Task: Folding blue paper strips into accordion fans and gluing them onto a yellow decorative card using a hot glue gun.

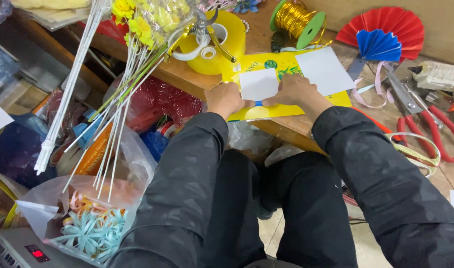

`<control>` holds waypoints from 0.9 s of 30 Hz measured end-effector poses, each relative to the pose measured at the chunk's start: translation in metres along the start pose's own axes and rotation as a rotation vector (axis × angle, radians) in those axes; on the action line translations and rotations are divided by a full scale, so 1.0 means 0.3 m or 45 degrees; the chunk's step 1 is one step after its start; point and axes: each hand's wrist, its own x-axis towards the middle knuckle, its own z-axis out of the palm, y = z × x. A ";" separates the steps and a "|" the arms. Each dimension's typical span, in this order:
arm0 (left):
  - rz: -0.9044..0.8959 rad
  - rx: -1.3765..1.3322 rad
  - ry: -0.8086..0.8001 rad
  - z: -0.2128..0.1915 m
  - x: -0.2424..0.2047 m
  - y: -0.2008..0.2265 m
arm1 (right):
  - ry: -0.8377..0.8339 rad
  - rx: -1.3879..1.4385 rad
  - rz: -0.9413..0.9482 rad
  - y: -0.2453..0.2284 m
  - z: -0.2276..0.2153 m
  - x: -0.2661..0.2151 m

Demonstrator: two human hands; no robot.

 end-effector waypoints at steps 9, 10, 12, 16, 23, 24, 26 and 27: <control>0.027 -0.092 0.002 0.031 0.013 -0.036 | 0.019 0.104 0.022 0.146 0.026 0.118; 0.037 -0.125 0.007 0.028 0.008 -0.041 | 0.016 0.137 0.025 0.154 0.029 0.128; 0.024 -0.122 -0.015 0.019 -0.001 -0.056 | -0.008 0.142 0.023 0.137 0.027 0.124; 0.038 -0.063 -0.028 0.044 0.029 -0.074 | -0.063 0.069 -0.004 0.176 0.040 0.177; 0.080 -0.078 -0.006 0.101 0.062 -0.113 | -0.113 -0.008 -0.025 0.192 0.057 0.202; 0.082 -0.057 0.033 0.109 0.062 -0.107 | -0.090 0.046 -0.022 0.197 0.062 0.202; 0.091 -0.038 0.086 0.147 0.054 -0.106 | -0.053 0.096 -0.025 0.191 0.063 0.174; 0.228 -0.050 0.256 0.178 0.047 -0.111 | -0.039 0.172 -0.022 0.181 0.059 0.146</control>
